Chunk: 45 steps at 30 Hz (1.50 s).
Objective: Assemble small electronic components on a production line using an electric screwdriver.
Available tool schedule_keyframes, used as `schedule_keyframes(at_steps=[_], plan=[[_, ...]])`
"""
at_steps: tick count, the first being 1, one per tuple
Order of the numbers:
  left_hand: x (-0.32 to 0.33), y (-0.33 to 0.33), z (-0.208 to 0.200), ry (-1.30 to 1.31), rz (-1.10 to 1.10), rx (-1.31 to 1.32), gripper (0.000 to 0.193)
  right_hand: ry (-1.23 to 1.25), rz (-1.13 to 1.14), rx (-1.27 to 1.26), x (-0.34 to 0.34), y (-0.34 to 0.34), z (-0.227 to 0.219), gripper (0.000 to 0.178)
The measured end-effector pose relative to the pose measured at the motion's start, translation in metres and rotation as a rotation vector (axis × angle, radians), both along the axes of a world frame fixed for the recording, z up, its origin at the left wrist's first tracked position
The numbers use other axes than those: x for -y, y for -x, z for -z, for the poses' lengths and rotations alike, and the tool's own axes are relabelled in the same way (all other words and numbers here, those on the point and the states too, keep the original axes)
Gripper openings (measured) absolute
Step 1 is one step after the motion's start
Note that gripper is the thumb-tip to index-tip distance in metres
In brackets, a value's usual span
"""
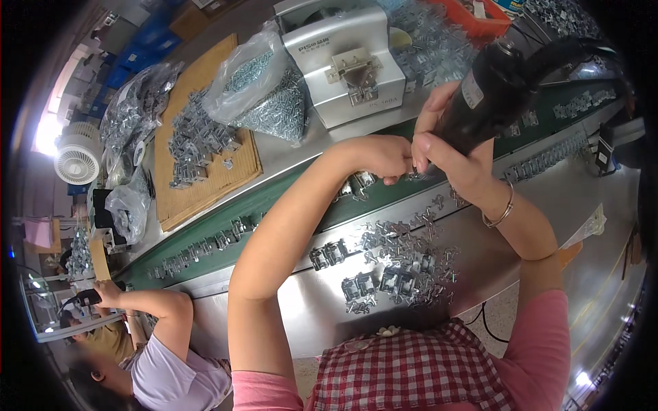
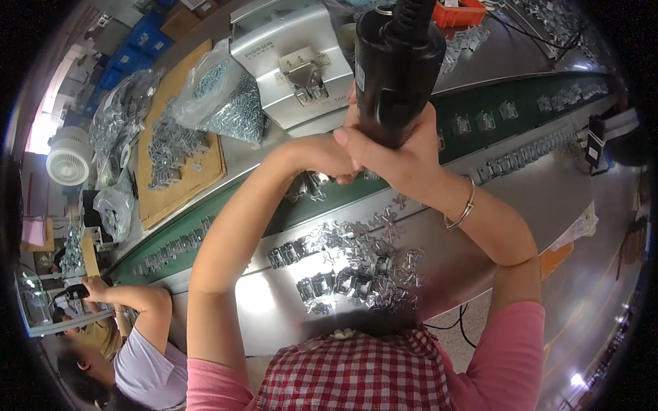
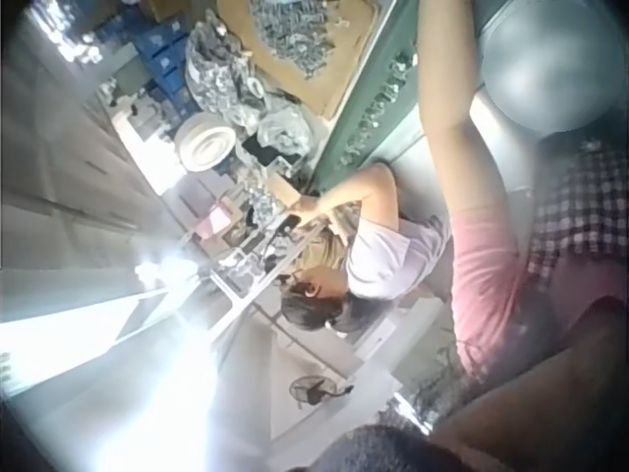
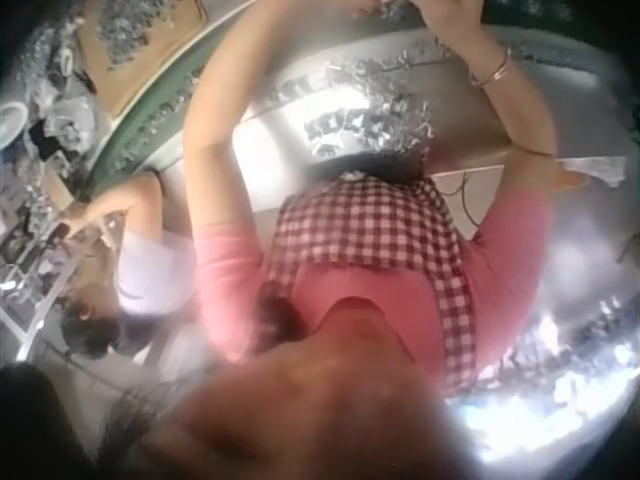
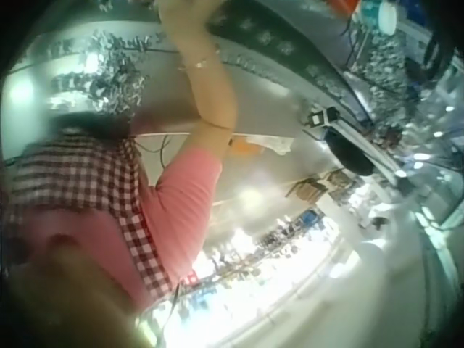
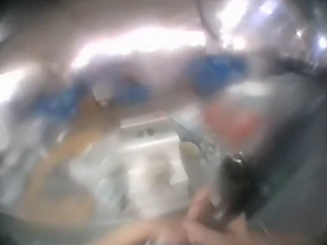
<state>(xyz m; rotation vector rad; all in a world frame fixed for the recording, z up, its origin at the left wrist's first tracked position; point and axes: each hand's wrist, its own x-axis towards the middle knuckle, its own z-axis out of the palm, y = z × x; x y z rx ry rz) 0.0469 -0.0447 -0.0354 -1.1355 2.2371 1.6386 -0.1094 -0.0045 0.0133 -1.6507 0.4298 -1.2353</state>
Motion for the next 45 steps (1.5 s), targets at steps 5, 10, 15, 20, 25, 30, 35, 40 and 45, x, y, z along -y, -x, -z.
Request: schedule_keyframes(at_steps=[5,10,15,20,25,30,35,40,45], plan=[[0.000,-0.001,-0.006,-0.009,-0.007,-0.033,0.019,-0.124,0.006,0.023,-0.002,-0.003,0.001,0.034],[0.006,0.002,0.000,-0.051,-0.022,-0.086,0.019,-0.056,-0.019,-0.014,-0.001,0.002,0.010,0.033],[0.013,-0.003,0.051,0.174,0.046,-0.294,0.026,0.414,-0.094,-0.171,-0.012,0.005,0.021,0.037],[-0.005,0.011,0.008,0.494,-0.188,-0.054,0.029,0.430,-0.118,-0.158,-0.020,0.023,0.011,0.038],[-0.039,-0.009,-0.046,0.714,-0.117,0.403,0.044,0.088,0.030,0.096,-0.008,0.034,0.011,0.031],[-0.064,-0.004,-0.006,0.997,-0.105,0.197,0.038,-0.121,0.057,-0.019,0.011,0.009,0.003,0.036],[-0.080,-0.002,0.007,1.054,-0.266,0.189,0.025,0.114,0.067,0.280,0.049,-0.018,-0.022,0.050],[-0.082,-0.006,0.015,0.894,-0.254,0.031,0.017,0.448,0.373,0.143,0.080,-0.058,-0.033,0.039],[-0.083,-0.002,0.016,0.878,-0.342,0.170,0.019,0.101,0.129,0.100,0.073,-0.064,-0.040,0.035]])
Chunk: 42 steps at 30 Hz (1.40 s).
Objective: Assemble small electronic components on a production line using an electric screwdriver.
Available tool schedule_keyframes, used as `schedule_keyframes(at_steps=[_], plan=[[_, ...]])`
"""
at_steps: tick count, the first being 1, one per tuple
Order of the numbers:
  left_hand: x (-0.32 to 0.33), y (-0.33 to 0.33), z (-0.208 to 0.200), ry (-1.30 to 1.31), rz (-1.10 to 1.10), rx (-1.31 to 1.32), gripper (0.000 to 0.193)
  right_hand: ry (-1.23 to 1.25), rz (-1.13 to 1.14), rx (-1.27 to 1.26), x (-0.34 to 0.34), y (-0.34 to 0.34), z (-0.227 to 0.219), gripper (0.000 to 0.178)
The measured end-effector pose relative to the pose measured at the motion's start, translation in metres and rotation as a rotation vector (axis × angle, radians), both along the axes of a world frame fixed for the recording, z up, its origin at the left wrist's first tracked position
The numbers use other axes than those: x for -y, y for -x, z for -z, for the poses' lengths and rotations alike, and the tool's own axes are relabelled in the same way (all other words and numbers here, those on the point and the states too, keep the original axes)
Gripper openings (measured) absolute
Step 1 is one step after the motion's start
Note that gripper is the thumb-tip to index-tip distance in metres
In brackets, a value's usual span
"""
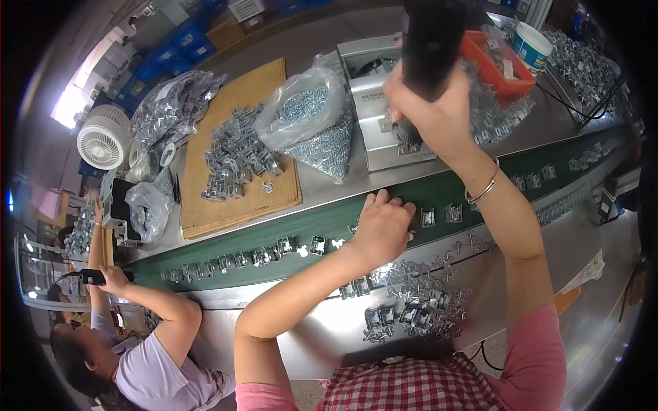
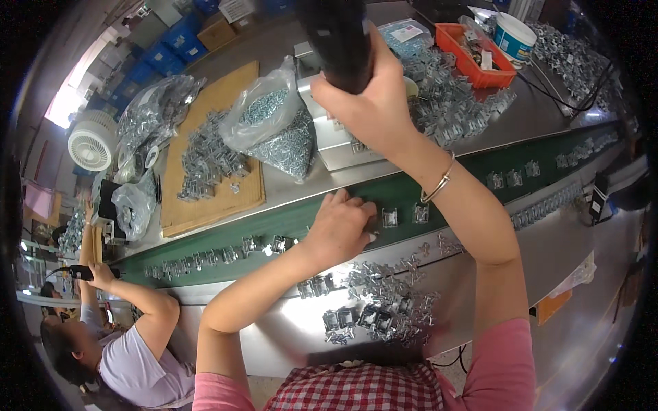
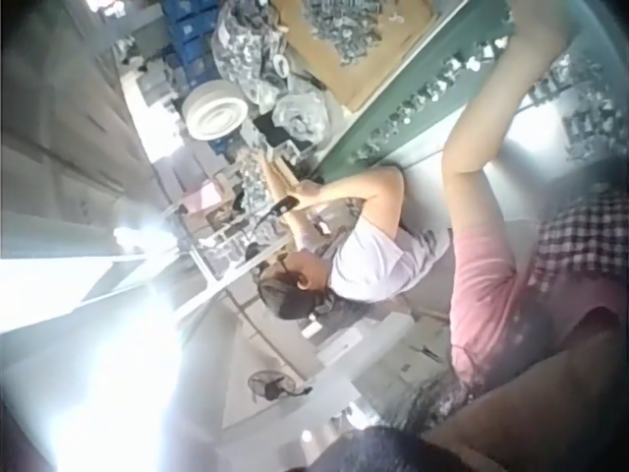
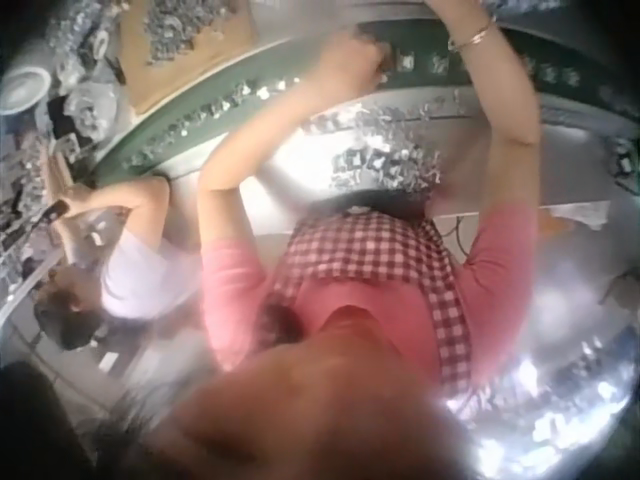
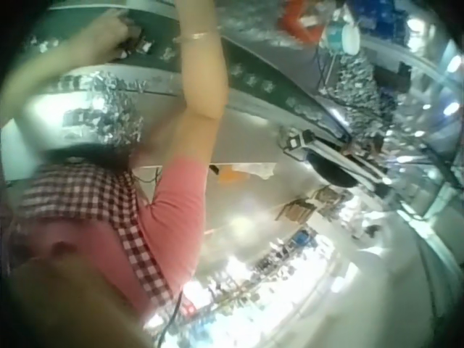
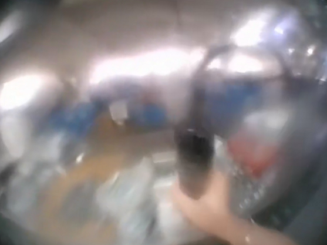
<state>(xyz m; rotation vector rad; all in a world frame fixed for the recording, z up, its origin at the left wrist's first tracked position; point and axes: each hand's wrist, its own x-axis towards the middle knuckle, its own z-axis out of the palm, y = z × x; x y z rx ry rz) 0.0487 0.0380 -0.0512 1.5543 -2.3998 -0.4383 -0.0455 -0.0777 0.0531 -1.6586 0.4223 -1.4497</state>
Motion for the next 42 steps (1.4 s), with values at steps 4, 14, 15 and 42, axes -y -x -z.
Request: schedule_keyframes(at_steps=[4,14,15,42], plan=[[0.006,-0.002,-0.001,-0.072,0.023,-0.042,0.018,-0.034,-0.064,0.011,-0.024,0.017,0.010,0.042],[0.060,-0.006,-0.002,-0.794,0.188,-0.752,0.013,-0.141,-0.076,-0.112,-0.052,0.063,0.024,0.041],[0.061,-0.002,-0.005,-0.800,0.192,-0.751,0.013,-0.133,-0.072,-0.108,-0.052,0.065,0.027,0.040],[0.071,0.005,-0.042,-0.928,0.281,-0.191,0.028,-0.172,-0.123,-0.093,-0.076,0.066,0.049,0.036]])
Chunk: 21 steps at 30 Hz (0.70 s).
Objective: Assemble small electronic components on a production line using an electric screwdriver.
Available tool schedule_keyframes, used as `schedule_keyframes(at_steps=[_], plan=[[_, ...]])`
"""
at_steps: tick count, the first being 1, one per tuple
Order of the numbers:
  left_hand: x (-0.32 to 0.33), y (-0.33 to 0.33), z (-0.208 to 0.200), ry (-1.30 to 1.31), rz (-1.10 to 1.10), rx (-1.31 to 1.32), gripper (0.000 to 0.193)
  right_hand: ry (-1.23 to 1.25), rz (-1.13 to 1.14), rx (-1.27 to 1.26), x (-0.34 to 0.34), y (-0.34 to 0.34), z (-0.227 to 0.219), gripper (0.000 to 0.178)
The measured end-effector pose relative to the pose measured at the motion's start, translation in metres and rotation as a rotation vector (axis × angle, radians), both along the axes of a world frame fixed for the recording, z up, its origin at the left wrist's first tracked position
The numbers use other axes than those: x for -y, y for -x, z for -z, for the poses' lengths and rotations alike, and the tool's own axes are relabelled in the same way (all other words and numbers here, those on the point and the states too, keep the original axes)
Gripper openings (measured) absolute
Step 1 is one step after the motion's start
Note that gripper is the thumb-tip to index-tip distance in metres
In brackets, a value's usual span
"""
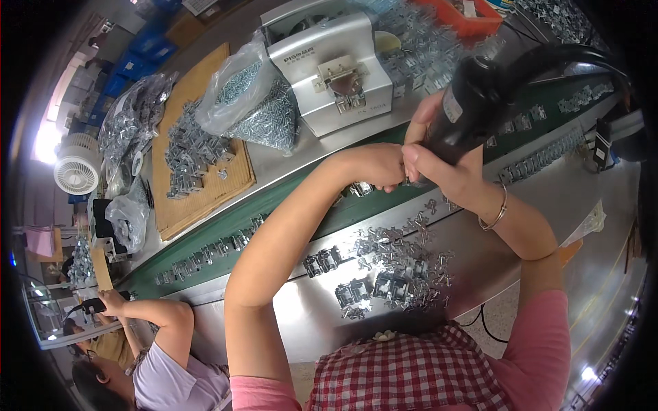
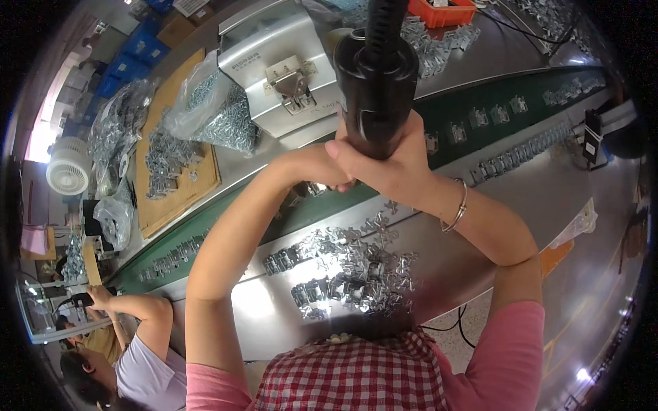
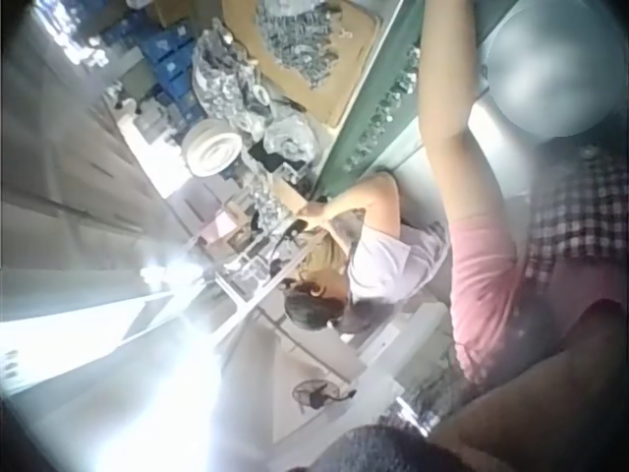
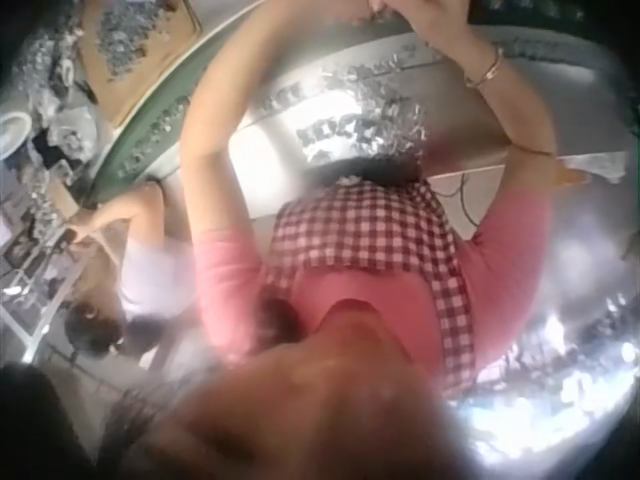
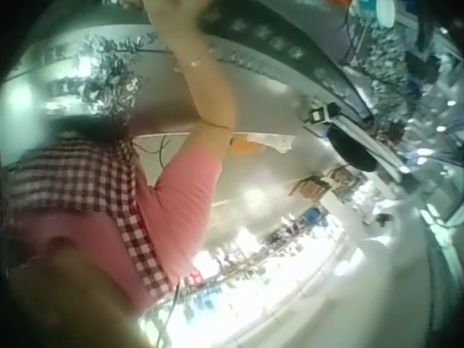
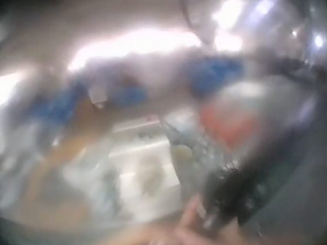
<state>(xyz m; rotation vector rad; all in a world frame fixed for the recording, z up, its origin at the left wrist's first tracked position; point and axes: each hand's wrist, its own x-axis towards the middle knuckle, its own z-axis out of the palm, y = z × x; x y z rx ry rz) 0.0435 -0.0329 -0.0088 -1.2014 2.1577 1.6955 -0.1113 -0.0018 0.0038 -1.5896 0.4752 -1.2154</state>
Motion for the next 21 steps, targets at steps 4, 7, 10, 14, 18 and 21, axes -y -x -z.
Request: schedule_keyframes(at_steps=[4,7,10,14,18,21], plan=[[0.016,-0.006,0.061,0.164,0.055,-0.179,0.025,0.124,-0.010,-0.068,-0.005,-0.001,-0.002,0.035],[0.012,-0.013,0.053,0.194,0.067,-0.297,0.026,0.113,-0.026,-0.138,-0.023,-0.003,-0.018,0.035],[0.017,0.004,0.050,0.371,0.107,-0.182,0.034,0.492,-0.068,-0.144,-0.019,0.014,0.003,0.040],[-0.010,-0.014,0.023,0.479,-0.298,0.027,0.044,0.281,-0.057,-0.100,-0.020,0.016,0.003,0.042],[-0.040,-0.015,-0.020,0.789,0.064,0.390,0.043,0.111,0.019,0.055,-0.002,0.034,-0.006,0.032],[-0.052,-0.011,0.015,1.017,-0.088,0.184,0.040,-0.067,0.046,-0.107,0.010,0.013,-0.006,0.031]])
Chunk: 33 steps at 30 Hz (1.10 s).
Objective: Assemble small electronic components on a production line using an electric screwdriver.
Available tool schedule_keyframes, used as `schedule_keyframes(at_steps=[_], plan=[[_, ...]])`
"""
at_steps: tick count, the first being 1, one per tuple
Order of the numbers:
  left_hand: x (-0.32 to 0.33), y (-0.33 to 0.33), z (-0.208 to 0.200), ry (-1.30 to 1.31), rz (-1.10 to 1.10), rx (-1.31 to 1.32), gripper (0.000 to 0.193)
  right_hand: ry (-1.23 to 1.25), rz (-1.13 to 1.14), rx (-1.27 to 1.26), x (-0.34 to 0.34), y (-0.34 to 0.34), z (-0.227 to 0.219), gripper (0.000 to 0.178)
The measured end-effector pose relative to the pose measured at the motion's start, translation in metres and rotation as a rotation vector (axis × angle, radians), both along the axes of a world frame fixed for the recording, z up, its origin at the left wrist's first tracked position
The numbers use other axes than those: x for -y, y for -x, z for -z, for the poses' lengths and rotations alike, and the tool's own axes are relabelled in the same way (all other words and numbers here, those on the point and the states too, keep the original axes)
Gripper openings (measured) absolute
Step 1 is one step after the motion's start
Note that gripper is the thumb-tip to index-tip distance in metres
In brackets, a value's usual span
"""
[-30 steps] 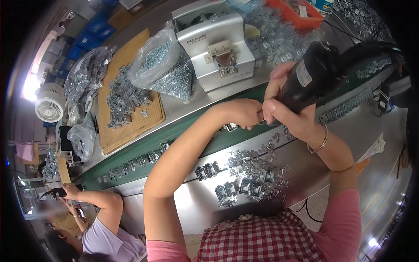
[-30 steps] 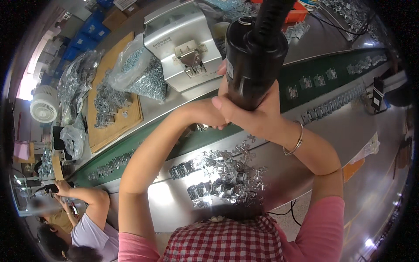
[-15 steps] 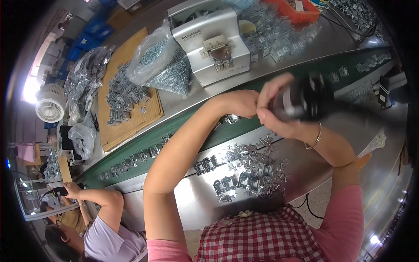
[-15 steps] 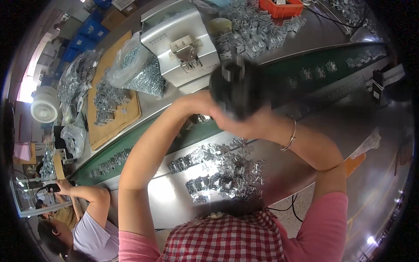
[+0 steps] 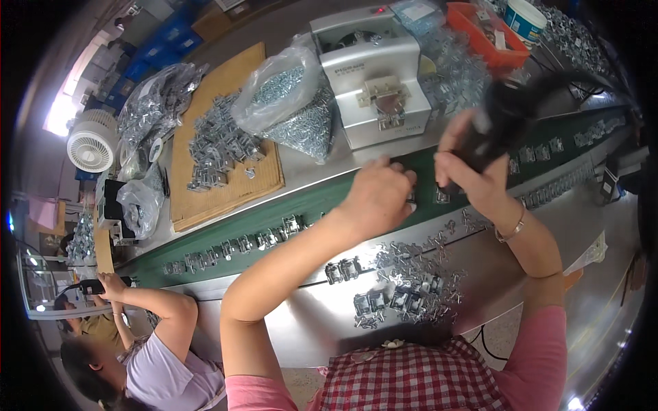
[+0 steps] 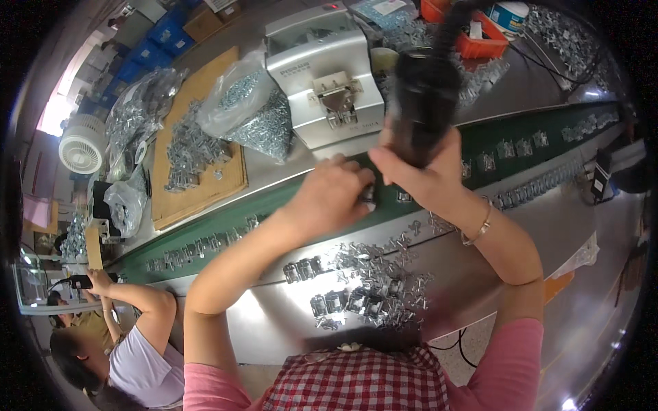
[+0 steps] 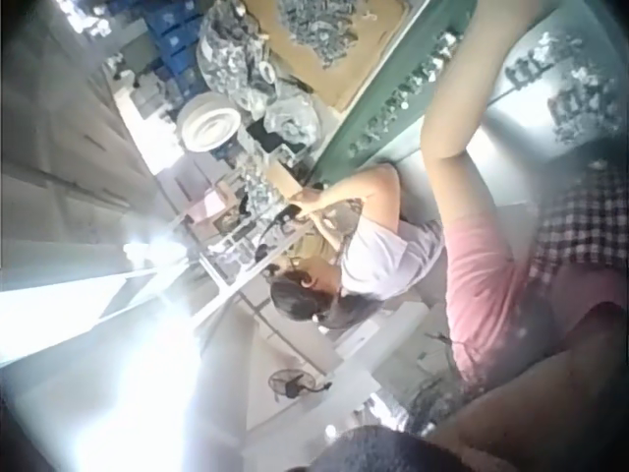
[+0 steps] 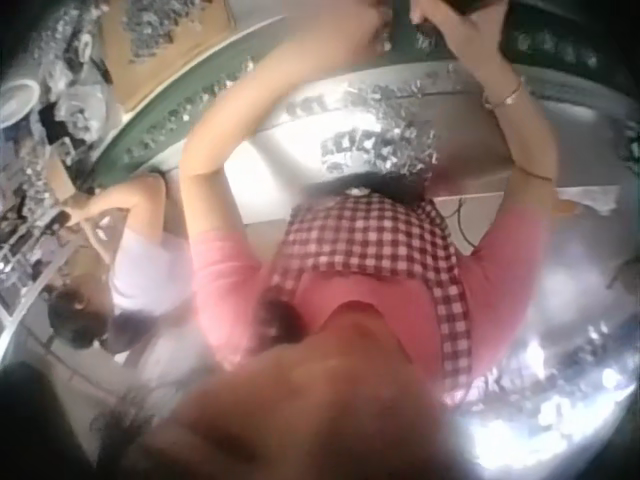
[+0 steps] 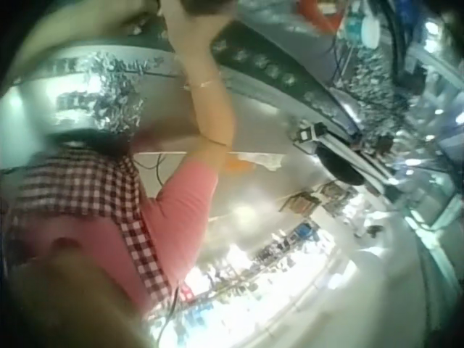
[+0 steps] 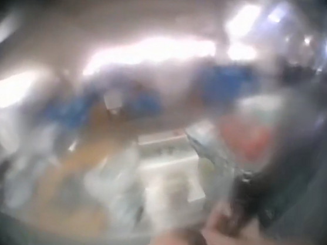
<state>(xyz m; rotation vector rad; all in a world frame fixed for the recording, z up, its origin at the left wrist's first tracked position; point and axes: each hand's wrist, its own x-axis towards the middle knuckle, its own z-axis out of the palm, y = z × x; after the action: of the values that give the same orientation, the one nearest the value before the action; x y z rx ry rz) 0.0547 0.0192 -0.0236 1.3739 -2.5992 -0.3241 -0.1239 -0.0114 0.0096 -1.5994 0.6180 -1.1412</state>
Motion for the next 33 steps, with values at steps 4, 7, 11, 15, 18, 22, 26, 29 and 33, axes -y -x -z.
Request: schedule_keyframes(at_steps=[4,7,11,15,18,22,26,29,33], plan=[[-0.009,0.003,0.018,0.052,-0.126,-0.157,0.037,0.116,-0.040,0.031,0.020,-0.023,-0.007,0.031],[-0.011,0.001,0.026,0.008,-0.147,-0.136,0.035,0.303,-0.022,0.226,0.042,-0.040,-0.029,0.030],[-0.010,-0.002,0.028,-0.070,-0.081,-0.105,0.026,0.380,0.059,0.290,0.061,-0.066,-0.049,0.029],[-0.012,-0.002,0.032,-0.129,-0.072,-0.089,0.022,0.170,0.048,0.172,0.059,-0.078,-0.043,0.028],[-0.015,0.000,0.026,-0.149,-0.079,-0.135,0.021,0.208,-0.008,0.199,0.048,-0.065,-0.035,0.031],[-0.017,0.006,0.026,-0.102,-0.077,-0.176,0.021,0.128,-0.091,0.126,0.026,-0.047,-0.026,0.036],[-0.014,0.007,0.019,-0.174,-0.107,-0.193,0.021,0.207,-0.058,0.060,0.022,-0.029,-0.016,0.036],[-0.008,0.001,0.020,-0.228,-0.111,-0.210,0.019,0.107,-0.054,0.071,0.017,-0.023,-0.019,0.036],[0.017,-0.012,0.028,-0.524,-0.002,-0.424,0.013,0.078,-0.046,0.094,0.012,-0.018,-0.022,0.036]])
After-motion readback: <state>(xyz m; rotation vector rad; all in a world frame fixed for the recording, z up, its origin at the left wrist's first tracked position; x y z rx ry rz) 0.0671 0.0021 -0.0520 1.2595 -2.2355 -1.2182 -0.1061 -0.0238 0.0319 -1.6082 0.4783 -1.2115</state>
